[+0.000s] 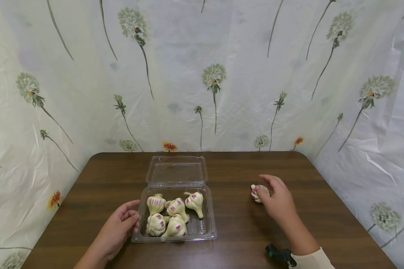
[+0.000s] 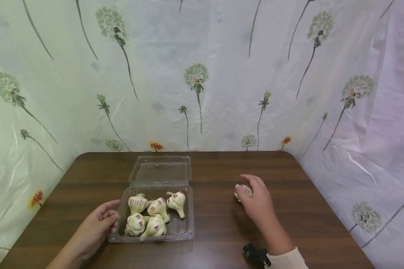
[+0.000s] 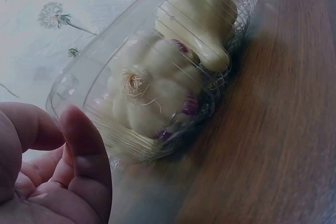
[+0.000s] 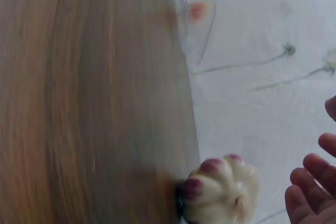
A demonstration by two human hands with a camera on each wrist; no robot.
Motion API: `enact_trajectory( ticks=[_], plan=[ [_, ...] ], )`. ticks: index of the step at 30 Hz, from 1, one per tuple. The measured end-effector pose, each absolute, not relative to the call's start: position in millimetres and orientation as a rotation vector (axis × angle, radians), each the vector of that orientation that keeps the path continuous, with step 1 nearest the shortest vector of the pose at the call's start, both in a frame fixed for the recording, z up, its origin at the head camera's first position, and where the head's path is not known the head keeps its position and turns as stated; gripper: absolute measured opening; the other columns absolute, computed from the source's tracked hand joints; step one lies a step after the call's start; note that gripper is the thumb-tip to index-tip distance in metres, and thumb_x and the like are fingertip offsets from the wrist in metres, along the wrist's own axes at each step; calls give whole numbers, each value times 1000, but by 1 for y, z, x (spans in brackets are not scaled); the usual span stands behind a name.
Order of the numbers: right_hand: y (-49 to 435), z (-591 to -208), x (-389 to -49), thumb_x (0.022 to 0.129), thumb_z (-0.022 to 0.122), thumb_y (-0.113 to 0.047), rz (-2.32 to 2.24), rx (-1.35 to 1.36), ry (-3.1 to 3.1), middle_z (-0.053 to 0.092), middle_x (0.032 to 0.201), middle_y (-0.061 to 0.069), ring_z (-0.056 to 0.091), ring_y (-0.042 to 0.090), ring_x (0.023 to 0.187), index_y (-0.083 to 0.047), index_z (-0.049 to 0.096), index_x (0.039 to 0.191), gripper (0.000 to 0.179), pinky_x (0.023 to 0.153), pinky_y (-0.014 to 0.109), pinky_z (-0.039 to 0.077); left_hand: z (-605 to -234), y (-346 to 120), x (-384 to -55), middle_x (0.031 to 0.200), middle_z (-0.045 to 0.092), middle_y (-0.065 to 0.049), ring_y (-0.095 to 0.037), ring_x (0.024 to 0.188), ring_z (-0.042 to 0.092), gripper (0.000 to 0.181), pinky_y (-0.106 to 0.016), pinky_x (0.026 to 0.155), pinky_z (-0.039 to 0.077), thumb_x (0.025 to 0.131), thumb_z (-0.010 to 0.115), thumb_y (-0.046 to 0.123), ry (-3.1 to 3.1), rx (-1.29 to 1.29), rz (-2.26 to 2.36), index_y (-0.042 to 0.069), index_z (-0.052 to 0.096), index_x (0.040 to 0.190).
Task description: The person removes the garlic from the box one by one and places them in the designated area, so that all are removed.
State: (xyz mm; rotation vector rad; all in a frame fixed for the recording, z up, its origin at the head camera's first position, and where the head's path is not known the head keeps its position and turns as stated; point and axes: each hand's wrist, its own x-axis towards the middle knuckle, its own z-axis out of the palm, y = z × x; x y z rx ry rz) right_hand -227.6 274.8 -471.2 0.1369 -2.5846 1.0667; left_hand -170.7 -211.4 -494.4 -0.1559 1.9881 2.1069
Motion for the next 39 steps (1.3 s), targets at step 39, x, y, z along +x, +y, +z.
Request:
enact_trajectory(
  ticks=[39],
  plan=[
    [206,-462,-224,98,77,-22,1331,490,-2644,62,141,8,59,32,134,-9,61,140,47,110,54,50,-492,-212,-169,102,56,-5,-15,83,57,50,-25,71,55,108,51,3,2005,-138,2095,6,38,156]
  ],
)
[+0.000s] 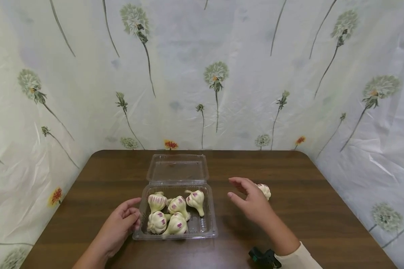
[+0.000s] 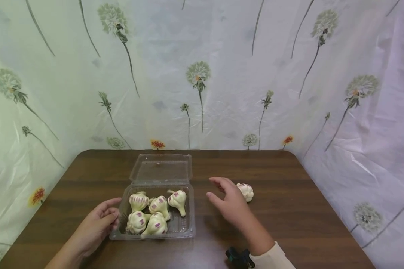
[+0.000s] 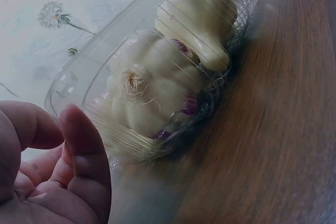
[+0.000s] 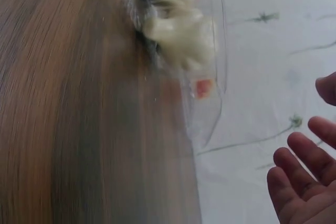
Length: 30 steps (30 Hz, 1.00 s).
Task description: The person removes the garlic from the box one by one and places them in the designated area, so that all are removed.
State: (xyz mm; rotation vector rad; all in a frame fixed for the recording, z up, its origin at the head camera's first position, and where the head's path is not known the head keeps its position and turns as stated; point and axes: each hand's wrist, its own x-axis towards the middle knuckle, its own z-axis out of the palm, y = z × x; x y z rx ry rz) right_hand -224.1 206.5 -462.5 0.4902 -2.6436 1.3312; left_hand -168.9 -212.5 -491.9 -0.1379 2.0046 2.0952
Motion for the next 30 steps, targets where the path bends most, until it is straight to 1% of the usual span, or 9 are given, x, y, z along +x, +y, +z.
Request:
enact_trajectory(
  ticks=[6,12,20,27,30],
  plan=[
    [196,-461,-224,97,77,-21,1375,525,-2637,63,140,8,59,31,133,-9,62,139,46,111,52,50,-489,-211,-171,101,56,-5,-15,83,57,50,-25,71,55,108,50,2,1995,-125,2098,5,38,156],
    [185,-461,-224,97,77,-22,1387,547,-2639,64,138,5,60,29,133,-13,63,138,44,111,51,50,-488,-211,-171,102,56,-5,-15,84,57,50,-25,71,55,108,50,2,2001,-128,2094,5,38,156],
    [170,-460,-222,96,78,-20,1411,587,-2646,64,138,4,59,28,133,-9,64,138,45,112,47,50,-490,-213,-170,102,56,-5,-15,85,57,50,-25,71,56,108,50,1,2000,-133,2098,5,38,156],
    [162,-459,-221,96,78,-19,1380,622,-2663,63,137,3,60,25,132,-9,64,137,45,112,43,51,-493,-212,-170,101,56,-5,-14,85,57,50,-24,71,56,107,50,0,1992,-129,2107,5,37,156],
    [158,-459,-222,95,79,-20,1355,645,-2665,64,137,3,60,26,132,-8,64,138,46,111,44,51,-494,-211,-170,101,56,-5,-14,84,57,51,-24,70,55,107,49,-1,1991,-133,2112,4,37,156]
  ],
)
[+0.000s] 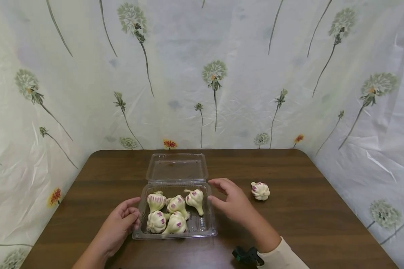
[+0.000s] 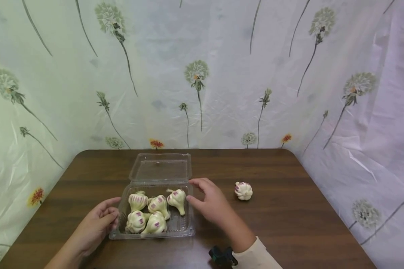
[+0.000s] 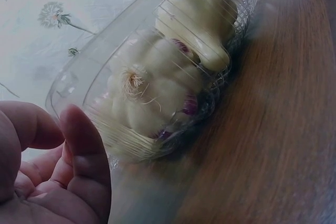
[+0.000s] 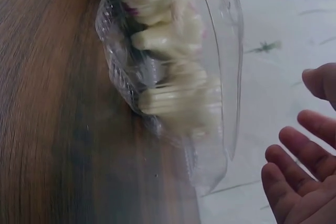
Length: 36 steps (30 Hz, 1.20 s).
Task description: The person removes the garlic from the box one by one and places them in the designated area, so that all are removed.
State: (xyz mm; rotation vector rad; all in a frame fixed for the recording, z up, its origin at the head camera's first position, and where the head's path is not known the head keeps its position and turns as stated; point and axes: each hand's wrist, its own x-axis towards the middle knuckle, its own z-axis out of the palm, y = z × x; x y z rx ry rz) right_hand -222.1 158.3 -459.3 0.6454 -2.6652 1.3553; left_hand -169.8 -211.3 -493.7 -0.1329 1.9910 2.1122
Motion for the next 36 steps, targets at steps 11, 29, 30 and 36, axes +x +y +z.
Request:
enact_trajectory(
  ticks=[11,29,30,36],
  plan=[
    [145,-459,-222,94,80,-21,1254,662,-2728,63,137,-3,60,23,131,-15,64,138,47,110,50,50,-494,-212,-171,100,57,-5,-15,84,58,50,-24,70,56,107,50,-1,2005,-149,2110,5,38,155],
    [126,-461,-223,95,79,-24,1228,770,-2788,62,137,4,63,33,125,-9,64,138,48,104,53,54,-495,-213,-170,101,56,-4,-15,84,58,50,-24,70,56,107,49,0,1997,-144,2094,5,37,156],
    [125,-461,-223,95,78,-25,1220,776,-2795,62,138,4,63,33,124,-9,64,139,49,104,53,54,-495,-212,-170,101,56,-4,-15,84,58,50,-24,70,55,107,49,-1,1997,-146,2094,5,37,156],
    [120,-461,-225,97,76,-30,1143,783,-2848,61,141,2,59,26,130,-12,63,141,50,106,53,52,-494,-212,-170,101,57,-4,-14,84,58,50,-23,70,56,107,48,-2,1994,-145,2100,5,37,156]
  ],
)
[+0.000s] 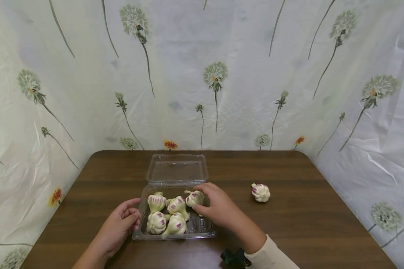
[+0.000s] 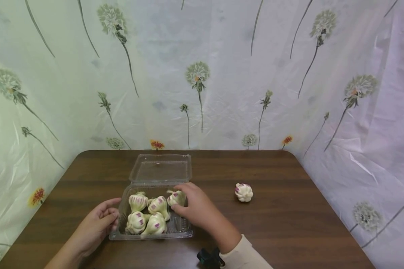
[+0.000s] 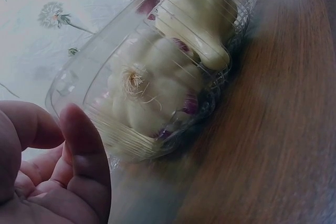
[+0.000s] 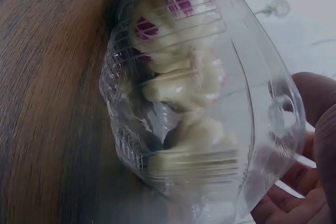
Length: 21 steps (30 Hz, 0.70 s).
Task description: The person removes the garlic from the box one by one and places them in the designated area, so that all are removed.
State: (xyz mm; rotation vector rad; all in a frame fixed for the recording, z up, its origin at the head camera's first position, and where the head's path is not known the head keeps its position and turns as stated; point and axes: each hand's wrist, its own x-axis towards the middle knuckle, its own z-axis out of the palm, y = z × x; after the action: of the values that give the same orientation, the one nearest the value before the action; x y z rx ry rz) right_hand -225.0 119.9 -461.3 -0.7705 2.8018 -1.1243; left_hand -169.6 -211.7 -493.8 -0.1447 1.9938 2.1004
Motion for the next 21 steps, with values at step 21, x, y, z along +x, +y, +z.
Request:
enact_trajectory(
  ticks=[21],
  plan=[
    [102,-462,-234,95,77,-32,-891,-773,2882,61,139,7,59,30,130,-11,64,140,51,105,50,53,-494,-213,-170,100,56,-3,-12,84,57,54,-23,70,55,107,51,1,1999,-121,2100,2,33,158]
  ],
)
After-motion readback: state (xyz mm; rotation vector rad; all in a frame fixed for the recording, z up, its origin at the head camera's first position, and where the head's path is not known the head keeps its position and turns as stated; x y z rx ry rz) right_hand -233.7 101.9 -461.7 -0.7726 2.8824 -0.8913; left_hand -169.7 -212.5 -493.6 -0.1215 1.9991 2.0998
